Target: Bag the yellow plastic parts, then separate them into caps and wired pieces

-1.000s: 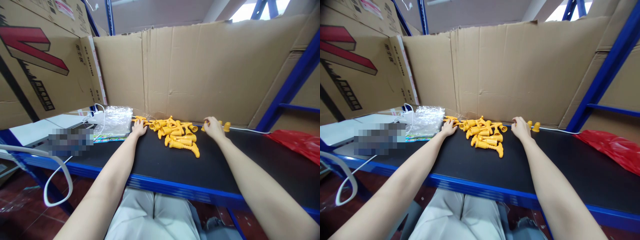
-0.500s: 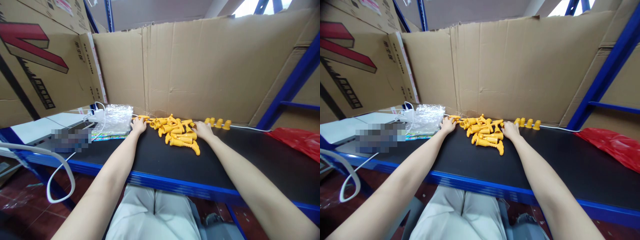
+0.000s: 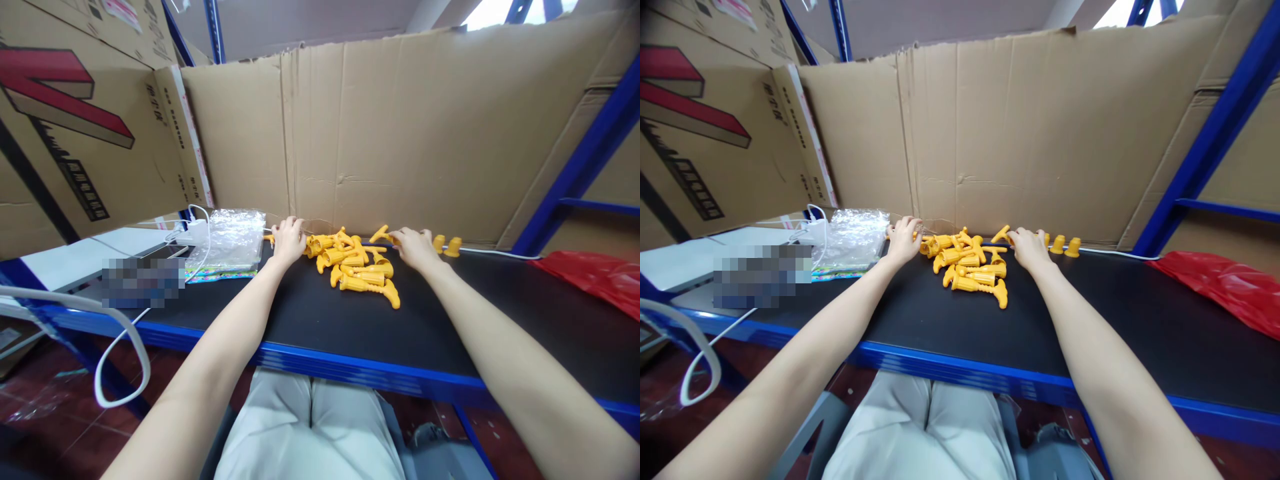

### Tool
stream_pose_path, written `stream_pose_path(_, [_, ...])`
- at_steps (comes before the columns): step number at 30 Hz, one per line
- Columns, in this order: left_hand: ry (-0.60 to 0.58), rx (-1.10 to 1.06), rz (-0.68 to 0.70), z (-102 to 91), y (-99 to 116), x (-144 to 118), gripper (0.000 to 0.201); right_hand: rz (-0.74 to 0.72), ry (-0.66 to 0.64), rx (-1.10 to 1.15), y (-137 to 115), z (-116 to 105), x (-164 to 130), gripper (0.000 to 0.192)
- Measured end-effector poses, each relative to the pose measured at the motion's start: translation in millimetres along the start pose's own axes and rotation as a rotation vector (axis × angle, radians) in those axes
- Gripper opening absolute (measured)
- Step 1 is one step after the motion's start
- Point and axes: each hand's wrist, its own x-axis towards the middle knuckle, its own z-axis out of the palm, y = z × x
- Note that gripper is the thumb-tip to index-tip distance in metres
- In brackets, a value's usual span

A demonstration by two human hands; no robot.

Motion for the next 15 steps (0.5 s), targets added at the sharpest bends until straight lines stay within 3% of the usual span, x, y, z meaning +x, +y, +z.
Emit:
stream_pose_path(6, [0.057,-0.046,0.102,-6.6,3.6,-0.3,0.042,-0.036,0.203,0.138,-6.4,-21.0,8.4,0.033])
stream_pose_path(11, [0.066,-0.088,0.264,-13.5,14.9,-0.4,0.056,-0.398,0.375,0.353,-42.7,-39.4,15.8,0.035])
stream_pose_path(15, [0.026,-0.061,0.239,-13.8,18.4,-1.0,0.053,-0.572,0.415,0.424,-67.9,-43.4,15.5,0.037])
